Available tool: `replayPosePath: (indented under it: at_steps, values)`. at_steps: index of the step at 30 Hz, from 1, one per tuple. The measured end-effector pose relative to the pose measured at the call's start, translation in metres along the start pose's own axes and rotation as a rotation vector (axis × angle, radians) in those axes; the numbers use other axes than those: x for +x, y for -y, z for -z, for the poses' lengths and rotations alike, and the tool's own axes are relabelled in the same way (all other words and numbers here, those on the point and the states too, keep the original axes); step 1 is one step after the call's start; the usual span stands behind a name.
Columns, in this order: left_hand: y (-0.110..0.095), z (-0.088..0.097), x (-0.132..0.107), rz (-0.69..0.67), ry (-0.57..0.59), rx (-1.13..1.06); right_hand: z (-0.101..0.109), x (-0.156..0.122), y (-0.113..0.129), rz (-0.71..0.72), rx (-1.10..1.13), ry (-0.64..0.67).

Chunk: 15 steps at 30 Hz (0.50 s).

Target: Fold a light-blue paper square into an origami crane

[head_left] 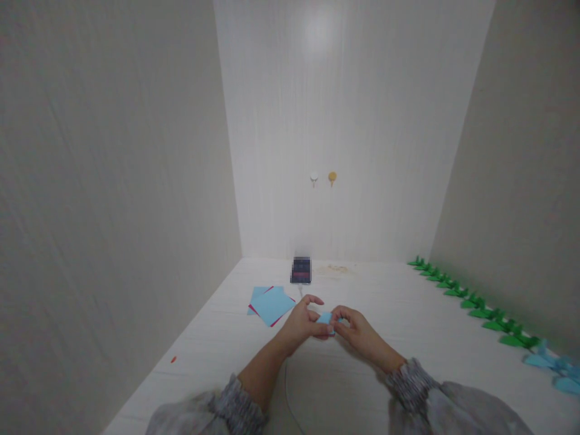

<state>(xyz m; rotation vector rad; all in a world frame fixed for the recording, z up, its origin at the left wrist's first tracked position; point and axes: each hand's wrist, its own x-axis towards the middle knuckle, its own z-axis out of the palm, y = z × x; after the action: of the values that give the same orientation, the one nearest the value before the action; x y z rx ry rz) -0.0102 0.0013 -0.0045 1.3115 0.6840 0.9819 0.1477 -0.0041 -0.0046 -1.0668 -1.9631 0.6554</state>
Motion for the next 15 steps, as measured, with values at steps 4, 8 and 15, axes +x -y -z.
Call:
replayPosePath:
  at_steps: [4,8,15]
  values:
    - [0.0051,0.0004,0.0028,-0.004,-0.02,0.02,0.0007,-0.0001,0.0018,-0.008,0.009,-0.005]
    - [0.0076,0.0011,0.0043,-0.01,-0.016,-0.006,0.0012,0.001,-0.0011,0.0,0.073,-0.003]
    - [0.0053,-0.0002,0.0062,-0.05,-0.081,-0.043,-0.0041,0.0043,-0.0068,-0.182,0.485,-0.109]
